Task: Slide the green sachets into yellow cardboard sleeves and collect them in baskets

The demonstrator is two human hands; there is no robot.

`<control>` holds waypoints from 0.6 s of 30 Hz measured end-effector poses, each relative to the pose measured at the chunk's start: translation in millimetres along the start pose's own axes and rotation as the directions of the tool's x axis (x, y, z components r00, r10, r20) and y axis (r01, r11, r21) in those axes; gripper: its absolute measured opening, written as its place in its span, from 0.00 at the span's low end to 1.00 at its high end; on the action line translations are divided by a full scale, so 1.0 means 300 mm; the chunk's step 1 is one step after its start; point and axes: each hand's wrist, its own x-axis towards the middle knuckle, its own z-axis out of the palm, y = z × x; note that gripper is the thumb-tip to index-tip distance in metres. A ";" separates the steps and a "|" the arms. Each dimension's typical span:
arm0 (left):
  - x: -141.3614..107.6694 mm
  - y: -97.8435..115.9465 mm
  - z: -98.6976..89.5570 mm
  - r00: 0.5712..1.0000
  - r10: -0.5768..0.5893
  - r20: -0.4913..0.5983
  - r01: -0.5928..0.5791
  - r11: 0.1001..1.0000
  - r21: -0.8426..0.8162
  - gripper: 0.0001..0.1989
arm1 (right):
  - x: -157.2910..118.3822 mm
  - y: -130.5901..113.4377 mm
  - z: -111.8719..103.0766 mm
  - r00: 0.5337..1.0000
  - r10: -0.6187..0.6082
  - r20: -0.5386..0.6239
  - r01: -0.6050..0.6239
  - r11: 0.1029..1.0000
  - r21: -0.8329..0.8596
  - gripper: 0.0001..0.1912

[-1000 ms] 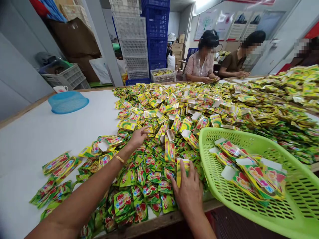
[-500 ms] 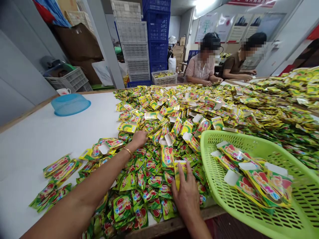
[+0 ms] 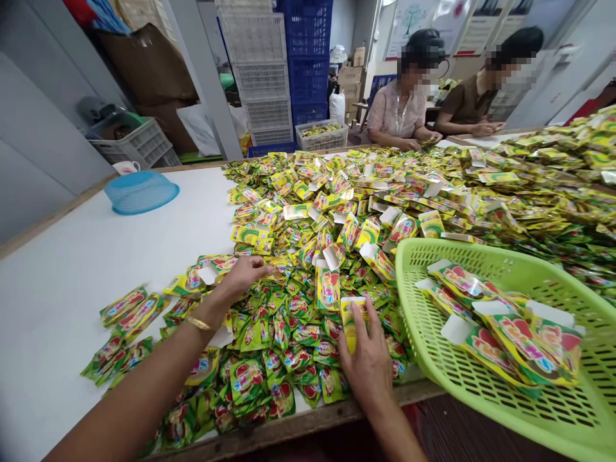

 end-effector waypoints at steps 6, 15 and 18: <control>0.049 0.022 0.085 0.999 -0.031 -0.010 0.032 0.993 0.117 0.19 | -0.001 0.002 -0.008 1.000 0.023 0.006 -0.023 0.999 0.030 0.28; -0.086 0.005 0.034 0.998 0.019 -0.065 -0.025 0.995 -0.092 0.13 | 0.015 -0.081 -0.051 0.999 -0.048 0.019 0.042 0.971 0.236 0.34; -0.142 0.007 0.038 0.999 -0.029 -0.022 0.023 0.973 -0.231 0.14 | 0.028 -0.114 -0.033 0.996 0.083 0.044 -0.094 0.903 0.418 0.32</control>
